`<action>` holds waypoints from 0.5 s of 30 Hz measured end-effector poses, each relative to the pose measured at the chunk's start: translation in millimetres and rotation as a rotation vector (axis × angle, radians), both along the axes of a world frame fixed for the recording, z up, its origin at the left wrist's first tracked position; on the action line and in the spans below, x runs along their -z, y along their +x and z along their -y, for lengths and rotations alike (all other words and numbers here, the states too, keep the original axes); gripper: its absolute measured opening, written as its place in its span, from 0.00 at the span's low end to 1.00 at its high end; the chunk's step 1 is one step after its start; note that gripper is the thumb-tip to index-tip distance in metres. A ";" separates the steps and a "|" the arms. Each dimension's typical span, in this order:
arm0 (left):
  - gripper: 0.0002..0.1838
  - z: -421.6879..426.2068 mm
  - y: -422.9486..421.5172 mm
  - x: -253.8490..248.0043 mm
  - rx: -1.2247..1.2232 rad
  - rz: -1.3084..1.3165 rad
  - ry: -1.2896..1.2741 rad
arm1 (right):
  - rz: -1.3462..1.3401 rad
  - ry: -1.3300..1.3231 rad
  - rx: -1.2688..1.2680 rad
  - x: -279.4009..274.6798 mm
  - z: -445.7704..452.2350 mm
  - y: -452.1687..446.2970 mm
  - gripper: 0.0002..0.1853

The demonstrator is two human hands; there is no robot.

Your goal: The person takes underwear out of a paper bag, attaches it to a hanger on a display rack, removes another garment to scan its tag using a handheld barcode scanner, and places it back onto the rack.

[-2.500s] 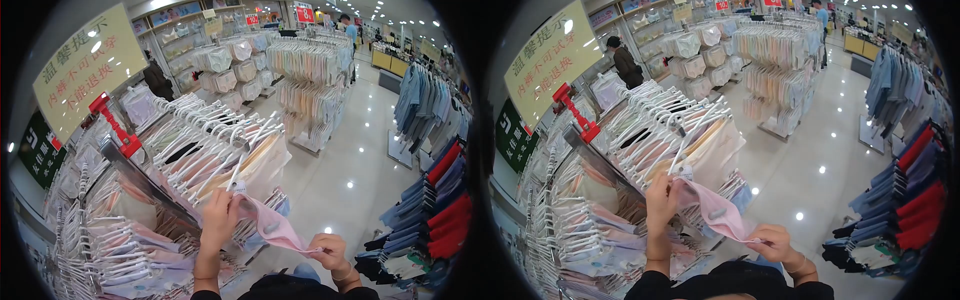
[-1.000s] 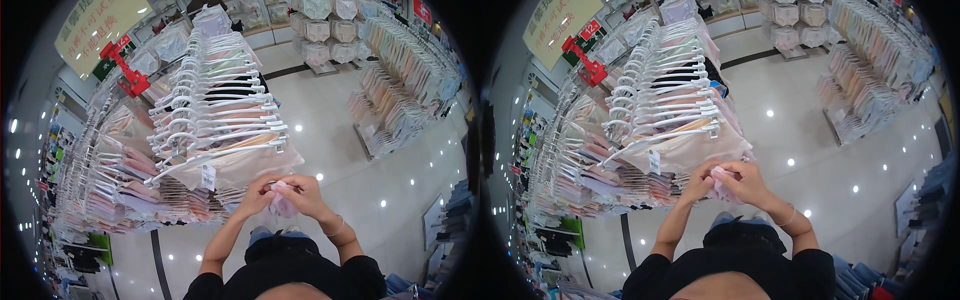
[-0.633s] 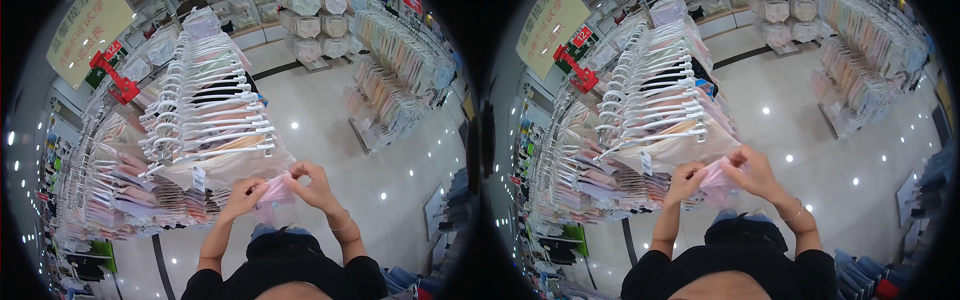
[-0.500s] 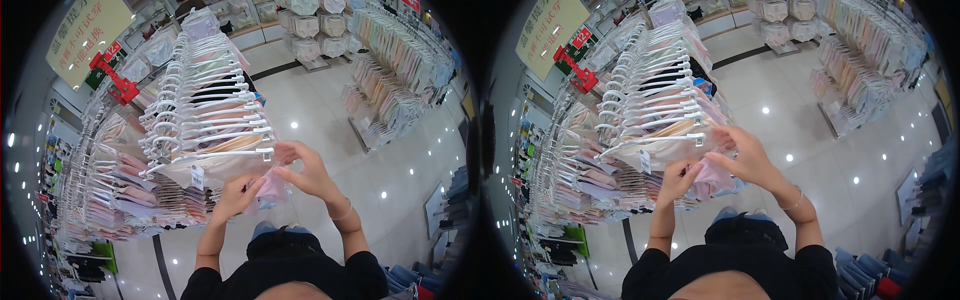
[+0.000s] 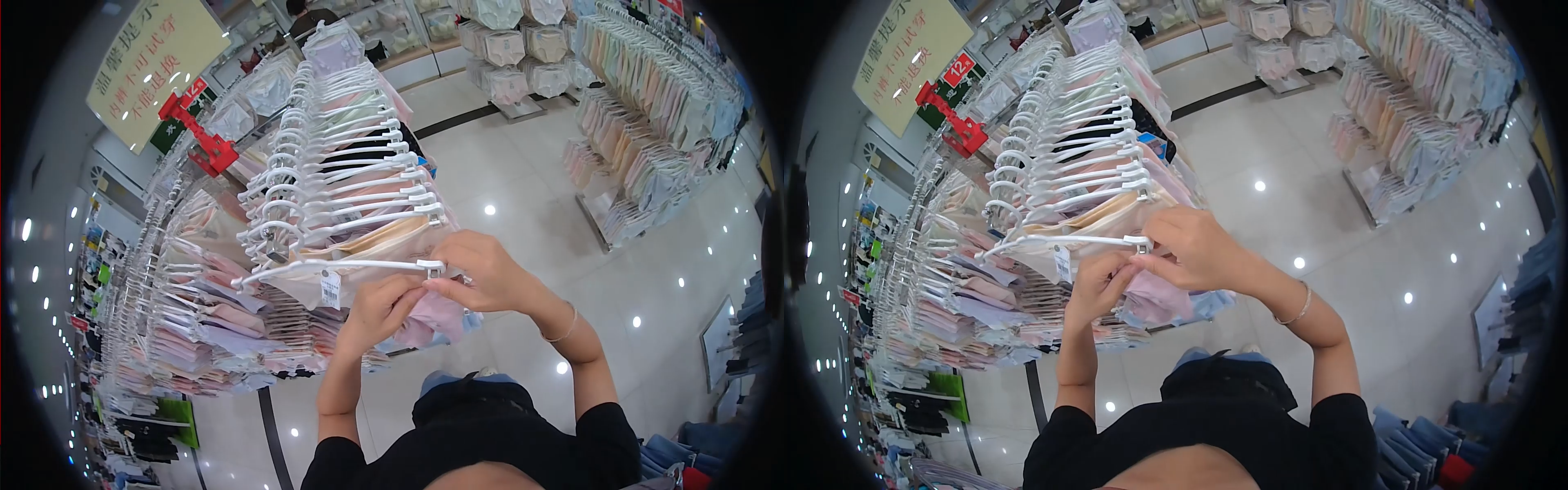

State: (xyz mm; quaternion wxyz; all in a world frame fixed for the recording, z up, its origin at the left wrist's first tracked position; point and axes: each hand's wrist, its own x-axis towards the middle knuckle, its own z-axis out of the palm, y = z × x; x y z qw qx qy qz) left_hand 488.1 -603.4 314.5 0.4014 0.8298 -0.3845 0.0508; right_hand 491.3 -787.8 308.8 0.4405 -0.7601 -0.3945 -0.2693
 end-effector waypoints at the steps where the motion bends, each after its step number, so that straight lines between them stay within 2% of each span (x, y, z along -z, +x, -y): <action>1: 0.04 -0.5 -0.1 -0.5 -0.011 -0.006 -0.001 | -0.055 0.025 -0.044 -0.6 1.0 2.3 0.09; 3: 0.04 0.0 0.2 3.1 -0.005 0.009 -0.042 | -0.160 0.067 -0.139 -1.0 3.5 8.9 0.09; 6: 0.04 -1.1 -1.9 3.6 -0.019 -0.003 -0.056 | -0.159 0.102 -0.183 9.8 -0.5 13.1 0.08; 9: 0.04 -4.0 -5.7 0.2 -0.045 -0.010 -0.036 | -0.315 0.101 -0.227 11.2 -0.7 12.4 0.07; 15: 0.04 -6.7 -9.4 -4.2 -0.124 -0.011 0.026 | -0.210 0.023 -0.186 3.6 -1.4 12.3 0.07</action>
